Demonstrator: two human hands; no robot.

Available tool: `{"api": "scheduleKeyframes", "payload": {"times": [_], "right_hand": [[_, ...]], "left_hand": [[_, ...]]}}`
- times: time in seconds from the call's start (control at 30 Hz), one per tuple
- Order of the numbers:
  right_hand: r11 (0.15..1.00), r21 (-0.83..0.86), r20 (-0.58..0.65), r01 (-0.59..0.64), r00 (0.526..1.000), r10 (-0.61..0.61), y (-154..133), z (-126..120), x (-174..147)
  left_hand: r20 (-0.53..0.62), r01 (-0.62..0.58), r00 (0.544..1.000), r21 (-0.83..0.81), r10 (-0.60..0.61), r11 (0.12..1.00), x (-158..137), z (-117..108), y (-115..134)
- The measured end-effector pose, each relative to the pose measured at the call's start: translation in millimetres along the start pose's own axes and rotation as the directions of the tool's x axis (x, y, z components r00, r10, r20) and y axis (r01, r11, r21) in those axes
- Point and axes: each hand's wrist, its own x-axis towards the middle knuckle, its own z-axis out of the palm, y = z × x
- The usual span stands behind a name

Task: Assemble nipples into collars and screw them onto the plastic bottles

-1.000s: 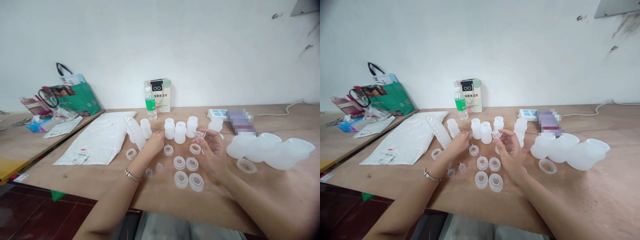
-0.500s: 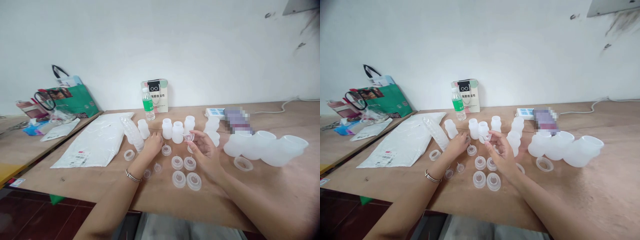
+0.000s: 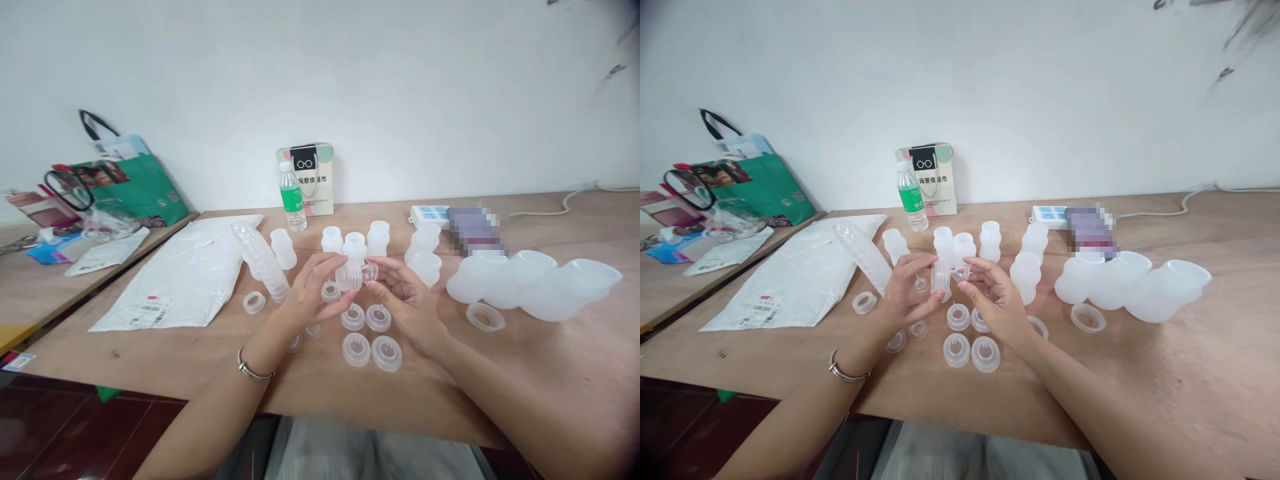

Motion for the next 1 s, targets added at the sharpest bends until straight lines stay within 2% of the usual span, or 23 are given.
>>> {"api": "scheduleKeyframes", "payload": {"times": [0.13, 0.23, 0.37, 0.5, 0.6, 0.8, 0.9, 1.0], "right_hand": [[0.993, 0.111, 0.086, -0.039, 0.996, 0.029, -4.0, 2.2, -1.3], [0.984, 0.164, 0.094, -0.062, 0.994, 0.047, -2.8, 1.5, -1.1], [0.998, 0.035, 0.133, -0.052, 0.99, 0.047, 1.0, -2.1, -1.0], [0.997, -0.047, 0.101, -0.068, 0.992, 0.072, 0.2, -3.0, -1.7], [0.992, -0.003, 0.137, -0.124, 0.983, 0.123, -2.7, -0.4, -1.1], [0.979, 0.092, 0.103, -0.18, 0.98, 0.17, -1.2, 2.5, 2.2], [0.973, 0.134, 0.082, -0.188, 0.981, 0.178, 0.8, 1.2, 3.1], [0.969, 0.132, 0.122, -0.208, 0.974, 0.192, -0.3, 0.7, 2.5]], "left_hand": [[0.06, 0.039, 0.998, -0.065, -0.035, 0.997, -2.3, 4.9, 4.5], [0.089, 0.051, 0.995, -0.095, -0.043, 0.994, -3.4, 6.9, 7.4], [0.08, 0.093, 0.993, -0.049, -0.089, 0.994, -5.8, 8.9, 6.2], [0.053, 0.106, 0.993, -0.012, -0.106, 0.994, -9.0, 10.8, 0.7], [0.073, 0.103, 0.992, -0.028, -0.101, 0.994, -10.3, 10.3, -1.1], [0.162, 0.161, 0.977, -0.132, -0.139, 0.978, -9.1, 6.5, 0.0], [0.153, 0.254, 0.963, -0.215, -0.224, 0.943, -7.6, 6.8, 1.2], [0.125, 0.261, 0.963, -0.232, -0.238, 0.937, -7.0, 7.5, 2.0]]}}
